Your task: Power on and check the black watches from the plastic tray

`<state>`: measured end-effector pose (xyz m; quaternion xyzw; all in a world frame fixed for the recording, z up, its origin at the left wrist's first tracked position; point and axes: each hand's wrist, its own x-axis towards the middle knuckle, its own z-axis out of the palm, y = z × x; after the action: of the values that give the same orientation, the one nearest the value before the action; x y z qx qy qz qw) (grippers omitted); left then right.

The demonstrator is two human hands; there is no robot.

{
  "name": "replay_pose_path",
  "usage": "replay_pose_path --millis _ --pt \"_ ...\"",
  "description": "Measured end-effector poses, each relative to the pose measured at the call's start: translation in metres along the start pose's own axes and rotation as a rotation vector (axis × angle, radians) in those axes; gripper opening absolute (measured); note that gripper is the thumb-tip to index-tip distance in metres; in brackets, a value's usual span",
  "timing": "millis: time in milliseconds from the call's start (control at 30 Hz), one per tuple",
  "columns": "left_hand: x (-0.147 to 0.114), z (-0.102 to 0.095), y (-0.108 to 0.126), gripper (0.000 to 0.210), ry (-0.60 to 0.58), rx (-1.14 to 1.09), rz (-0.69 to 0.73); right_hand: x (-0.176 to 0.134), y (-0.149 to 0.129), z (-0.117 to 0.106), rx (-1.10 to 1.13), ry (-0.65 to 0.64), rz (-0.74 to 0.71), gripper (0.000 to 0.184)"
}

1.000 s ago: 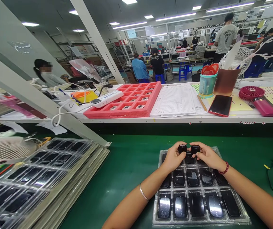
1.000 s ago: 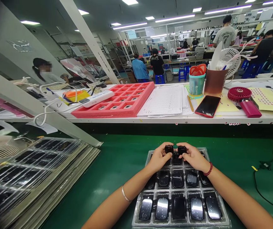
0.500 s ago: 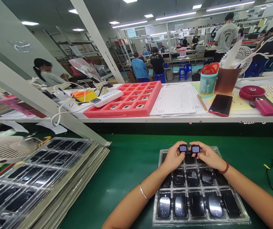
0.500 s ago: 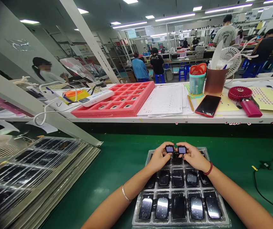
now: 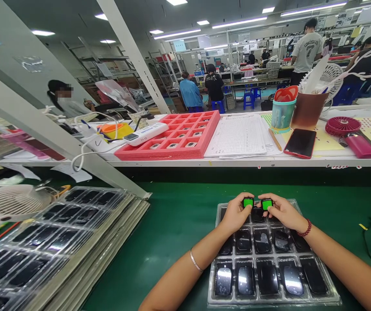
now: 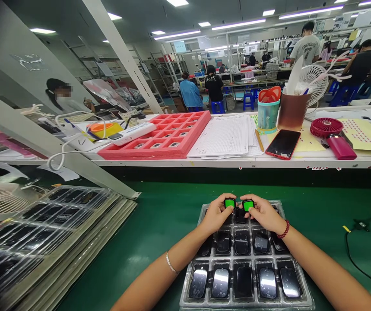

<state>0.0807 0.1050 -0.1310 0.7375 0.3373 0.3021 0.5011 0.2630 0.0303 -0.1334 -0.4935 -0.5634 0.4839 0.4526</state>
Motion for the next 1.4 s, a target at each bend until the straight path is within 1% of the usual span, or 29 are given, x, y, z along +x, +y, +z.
replay_pose_path --millis 167,333,567,733,833,1100,1267,1400 --pt "0.0 0.0007 -0.0016 0.029 -0.01 -0.022 0.016 0.0 0.002 -0.0002 -0.011 -0.001 -0.003 0.036" --pt "-0.0003 0.0007 0.0009 0.033 0.003 -0.014 -0.011 -0.0002 0.0007 0.0 0.028 -0.01 -0.002 0.04" --pt "0.0001 0.0008 -0.0017 0.027 0.002 -0.058 0.004 0.0003 0.0017 -0.0005 0.011 -0.018 -0.017 0.038" --pt "-0.0004 -0.0002 -0.003 0.023 -0.008 -0.094 0.019 0.0003 0.0017 -0.0005 0.016 -0.003 -0.016 0.031" --pt "-0.0008 -0.001 -0.0035 0.022 -0.008 -0.09 0.023 0.0002 0.0004 -0.0013 0.034 -0.018 -0.013 0.028" --pt "-0.0023 -0.001 -0.0021 0.025 -0.016 -0.143 -0.024 -0.0009 0.0001 -0.0034 0.072 -0.021 0.018 0.027" --pt "-0.002 -0.0001 -0.0007 0.029 -0.03 -0.236 -0.044 -0.0016 -0.0014 -0.0024 0.102 -0.016 0.035 0.025" --pt "-0.0014 -0.0002 0.0021 0.03 -0.037 -0.279 -0.048 -0.002 -0.0041 -0.0019 0.084 -0.004 0.027 0.023"
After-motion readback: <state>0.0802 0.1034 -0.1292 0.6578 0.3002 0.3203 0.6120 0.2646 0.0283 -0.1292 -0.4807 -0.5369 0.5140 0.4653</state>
